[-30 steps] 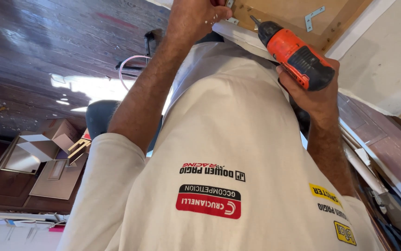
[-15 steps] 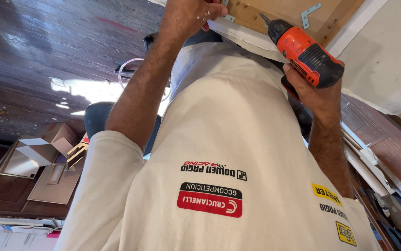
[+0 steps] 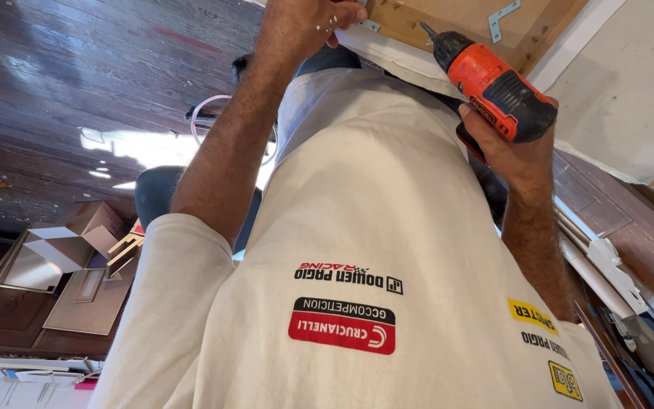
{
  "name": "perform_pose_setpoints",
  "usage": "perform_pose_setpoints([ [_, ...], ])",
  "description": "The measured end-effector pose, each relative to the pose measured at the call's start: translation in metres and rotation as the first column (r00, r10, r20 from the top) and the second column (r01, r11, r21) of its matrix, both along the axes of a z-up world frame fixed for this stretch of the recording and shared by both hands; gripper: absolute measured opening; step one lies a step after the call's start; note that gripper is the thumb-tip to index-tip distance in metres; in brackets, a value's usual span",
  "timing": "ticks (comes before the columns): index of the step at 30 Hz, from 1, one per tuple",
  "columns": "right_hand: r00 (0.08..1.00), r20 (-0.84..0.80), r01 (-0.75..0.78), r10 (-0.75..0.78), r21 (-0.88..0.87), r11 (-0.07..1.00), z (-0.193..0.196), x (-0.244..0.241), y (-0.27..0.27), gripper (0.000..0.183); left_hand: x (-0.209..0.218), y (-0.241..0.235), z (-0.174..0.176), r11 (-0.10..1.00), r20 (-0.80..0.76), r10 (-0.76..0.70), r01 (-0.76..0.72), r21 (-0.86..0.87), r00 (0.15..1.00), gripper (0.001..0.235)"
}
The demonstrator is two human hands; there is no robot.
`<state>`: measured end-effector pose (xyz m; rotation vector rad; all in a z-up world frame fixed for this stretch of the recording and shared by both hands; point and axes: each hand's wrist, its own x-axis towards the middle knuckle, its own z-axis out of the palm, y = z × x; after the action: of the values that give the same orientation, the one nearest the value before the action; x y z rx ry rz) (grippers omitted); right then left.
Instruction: Fastening metal brackets to a wooden frame using a power drill and screws.
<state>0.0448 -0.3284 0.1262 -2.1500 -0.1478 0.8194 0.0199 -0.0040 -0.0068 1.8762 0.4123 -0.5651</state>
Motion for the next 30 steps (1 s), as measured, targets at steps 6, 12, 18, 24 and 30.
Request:
perform_pose_setpoints([
  [6,0.997,0.075,0.024,-0.029,0.070,0.997,0.008,0.004,0.004,0.014,0.001,-0.001,0.001,1.000,0.001,-0.003,0.003,0.009,1.000,0.021],
  [12,0.923,0.370,-0.124,0.105,0.030,0.992,0.001,0.011,-0.016,0.020,0.001,-0.003,-0.003,1.000,-0.020,0.022,-0.021,0.019,1.000,0.022],
  [18,0.951,0.309,0.019,-0.018,-0.001,1.000,0.017,0.026,0.005,0.047,0.008,-0.003,0.016,0.998,-0.070,0.056,-0.055,0.023,0.996,0.021],
  [24,0.817,0.573,-0.044,0.064,-0.050,0.998,-0.034,0.055,-0.073,0.059,0.013,-0.003,0.030,0.998,-0.078,0.055,-0.054,0.015,0.995,0.017],
  [30,0.827,0.550,-0.034,0.121,-0.165,0.986,-0.060,0.066,-0.157,0.070,0.018,-0.002,0.042,0.997,-0.136,0.070,-0.066,0.036,0.988,0.019],
])
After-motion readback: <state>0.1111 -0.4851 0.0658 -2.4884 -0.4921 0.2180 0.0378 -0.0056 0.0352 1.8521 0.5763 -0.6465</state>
